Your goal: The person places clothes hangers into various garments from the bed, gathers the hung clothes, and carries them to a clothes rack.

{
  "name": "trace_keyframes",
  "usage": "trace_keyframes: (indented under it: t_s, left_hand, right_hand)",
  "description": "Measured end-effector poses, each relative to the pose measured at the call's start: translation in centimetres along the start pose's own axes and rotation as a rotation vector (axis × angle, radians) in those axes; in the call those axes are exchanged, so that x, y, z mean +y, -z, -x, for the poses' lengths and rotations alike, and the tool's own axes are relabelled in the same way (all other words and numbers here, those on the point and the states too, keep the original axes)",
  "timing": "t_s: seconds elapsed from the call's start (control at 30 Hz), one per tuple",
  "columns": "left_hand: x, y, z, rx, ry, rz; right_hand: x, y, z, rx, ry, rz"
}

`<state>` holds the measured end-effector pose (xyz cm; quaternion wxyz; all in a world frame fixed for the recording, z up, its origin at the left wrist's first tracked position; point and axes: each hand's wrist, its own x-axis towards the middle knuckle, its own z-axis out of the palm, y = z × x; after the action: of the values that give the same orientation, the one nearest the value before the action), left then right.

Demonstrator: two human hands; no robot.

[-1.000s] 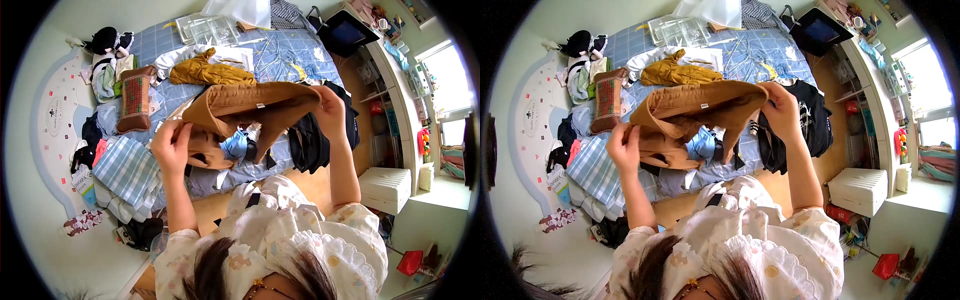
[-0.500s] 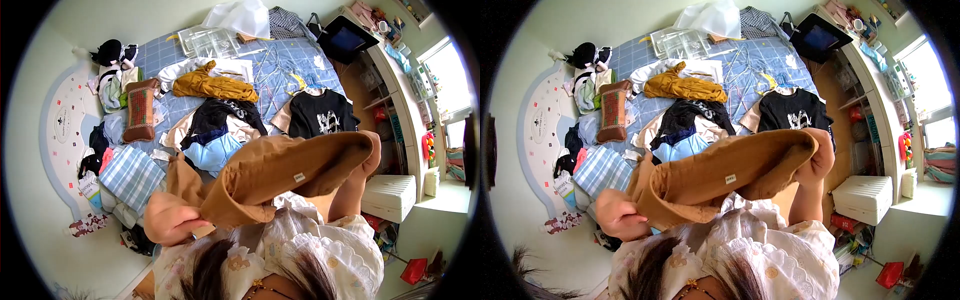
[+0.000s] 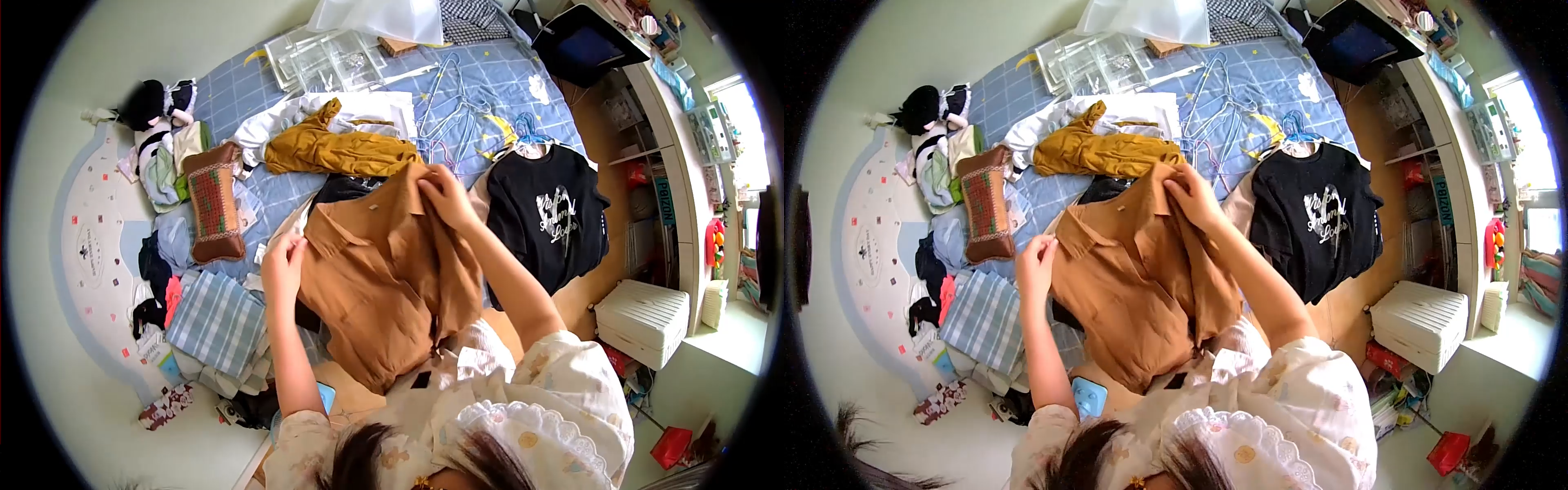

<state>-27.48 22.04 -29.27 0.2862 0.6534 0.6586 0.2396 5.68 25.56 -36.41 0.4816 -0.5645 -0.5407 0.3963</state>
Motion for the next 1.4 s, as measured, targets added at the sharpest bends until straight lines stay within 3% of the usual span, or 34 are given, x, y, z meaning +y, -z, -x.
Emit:
trace_keyframes:
  t_s: [0.07, 0.1, 0.2, 0.3, 0.33, 0.4, 0.47, 0.53, 0.67, 0.77, 0.83, 0.87, 1.0, 1.07, 1.17, 1.2, 1.23, 1.27, 1.33, 1.4]
  left_hand:
    - [-4.3, -4.1, -2.7, 0.16, -0.2, -0.517]
    - [-5.8, -5.5, -3.3, 0.015, -0.069, -0.537]
    - [-8.2, -10.4, -4.1, 0.033, -0.079, -0.378]
    - [-9.1, -15.5, -2.9, -0.079, -0.011, -0.322]
    - [-9.5, -17.1, -2.3, -0.135, 0.012, -0.314]
    - [-10.9, -20.4, -0.9, -0.286, 0.128, -0.295]
    - [-11.9, -22.9, 0.8, -0.437, 0.28, -0.35]
    - [-13.3, -24.7, 2.9, -0.498, 0.303, -0.375]
    - [-14.0, -25.6, 3.3, -0.572, 0.359, -0.375]
    - [-14.5, -25.2, 2.4, -0.631, 0.384, -0.358]
    - [-14.9, -24.9, 2.4, -0.662, 0.377, -0.373]
    - [-15.0, -25.1, 2.2, -0.672, 0.371, -0.375]
    - [-14.9, -24.9, 2.2, -0.687, 0.376, -0.365]
    - [-13.6, -24.2, 1.2, -0.707, 0.438, -0.338]
    - [-15.2, -23.5, -0.1, -0.519, 0.468, -0.194]
    - [-16.2, -23.3, -0.5, -0.475, 0.49, -0.103]
    - [-15.7, -22.8, -1.9, -0.246, 0.398, -0.035]
    - [-13.2, -21.2, -4.6, -0.226, 0.487, -0.098]
    - [-13.2, -20.5, -8.0, 0.005, 0.391, 0.01]
    - [-13.0, -20.2, -11.8, 0.045, 0.354, -0.094]
  right_hand:
    - [9.6, -1.9, -1.9, 0.005, 0.049, 0.152]
    - [13.8, -2.1, -1.8, 0.066, -0.026, 0.248]
    - [22.3, -0.2, -0.5, -0.011, -0.458, 0.434]
    - [30.1, 2.1, 1.8, 0.069, -0.603, 0.41]
    - [30.8, 2.5, 1.6, 0.201, -0.817, 0.094]
    - [31.2, 3.6, 0.6, 0.399, -1.025, -0.263]
    - [32.9, 4.0, -0.5, 0.58, -1.035, -0.458]
    - [34.6, 4.1, -2.4, 0.746, -0.977, -0.653]
    - [38.3, 4.9, -6.7, 1.013, -1.063, -0.905]
    - [40.4, 4.1, -7.6, 0.96, -0.954, -0.734]
    - [36.3, 1.1, -9.4, 1.065, -0.78, -0.89]
    - [35.6, -0.1, -9.9, 1.06, -0.686, -1.017]
    - [26.3, -6.6, -7.8, 0.518, -0.857, -0.861]
    - [23.4, -9.3, -5.8, 0.345, -0.841, -0.896]
    - [22.1, -10.2, -2.9, 0.383, -0.844, -0.882]
    - [21.8, -8.9, -2.1, 0.323, -1.028, -0.895]
    - [18.6, -7.2, -2.8, 0.284, -0.998, -0.948]
    - [15.6, -5.7, -3.5, 0.245, -0.97, -1.002]
    - [15.5, -3.2, -2.6, 0.095, -0.952, -1.069]
    - [14.4, 0.0, -3.2, -0.004, -0.978, -1.008]
